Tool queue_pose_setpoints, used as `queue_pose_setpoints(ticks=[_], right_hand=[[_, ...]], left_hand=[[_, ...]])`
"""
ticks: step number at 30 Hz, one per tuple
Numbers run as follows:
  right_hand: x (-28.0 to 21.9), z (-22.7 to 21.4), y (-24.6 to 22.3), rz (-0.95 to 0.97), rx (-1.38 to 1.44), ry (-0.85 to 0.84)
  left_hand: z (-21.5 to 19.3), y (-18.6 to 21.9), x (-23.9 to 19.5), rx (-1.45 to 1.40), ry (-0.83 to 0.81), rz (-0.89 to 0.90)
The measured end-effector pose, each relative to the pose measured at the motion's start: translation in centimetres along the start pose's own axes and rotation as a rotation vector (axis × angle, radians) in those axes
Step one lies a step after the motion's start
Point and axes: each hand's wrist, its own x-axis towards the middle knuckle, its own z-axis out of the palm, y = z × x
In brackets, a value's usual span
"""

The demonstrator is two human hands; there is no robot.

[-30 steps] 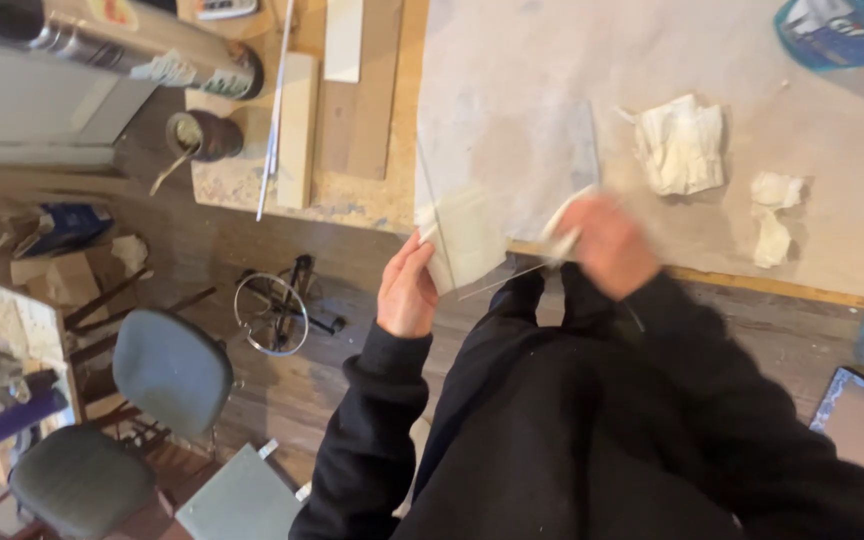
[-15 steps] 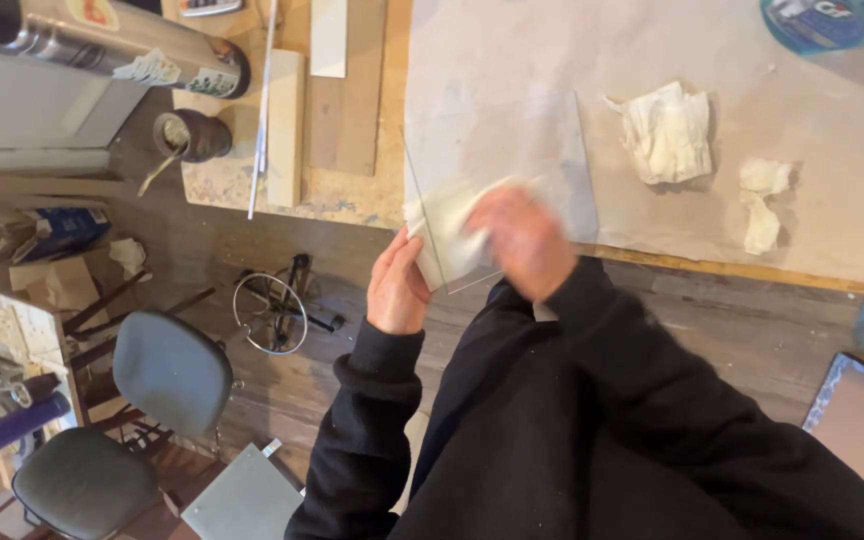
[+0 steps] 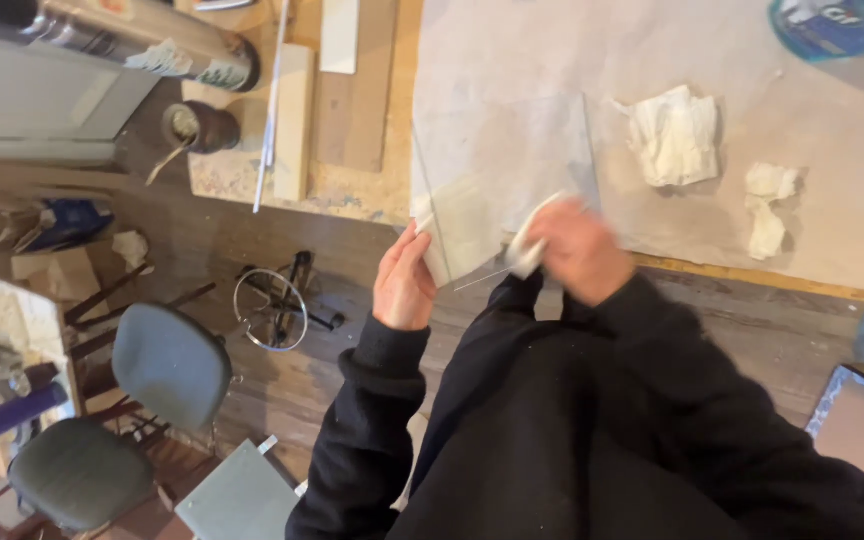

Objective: Cleaning a piece of glass using a spray cleaner and paper towels at a workshop bench.

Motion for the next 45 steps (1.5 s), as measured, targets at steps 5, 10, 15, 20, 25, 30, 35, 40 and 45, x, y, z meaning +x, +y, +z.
queue_pose_setpoints(ticks=[5,10,15,20,25,30,35,40,45], right_hand=[[5.0,2.4,-5.8,-0.052,-0.138,-0.024],[-0.1,-0.3,1.8,0.004,-0.188,-0.085],[3.4,1.7,-4.4,0.068,-0.081,0.023],[-1.6,-0.2,3.8,0.189,-0.202,-0.030],[2.1,1.8,-5.2,0.082,-0.014,-0.014],[-1.7,0.1,1.3,0.216,-0.177,0.060],[2.8,1.6,-7.0,0.026,-0.159,-0.064],[1.7,0.9,-3.1,0.133,-0.088,0.012],[0.9,1.3,-3.3,-0.047,-0.079,-0.066]], left_hand=[[-1.3,-1.0,0.8,-0.040,-0.039,0.038],[-2.2,-1.2,1.1,0.002,-0.013,0.007],[0.7,0.4,0.2,0.000,-0.030,-0.028],[-2.3,-1.2,0.9,0.023,-0.023,-0.004],[0.9,1.1,-0.4,0.056,-0.057,-0.022],[-0.7,0.1,0.1,0.008,-0.014,0.010],[0.8,1.4,0.1,0.050,-0.058,-0.015],[0.9,1.3,-0.7,0.008,0.008,-0.004],[1.0,1.3,0.0,0.052,-0.069,0.010]])
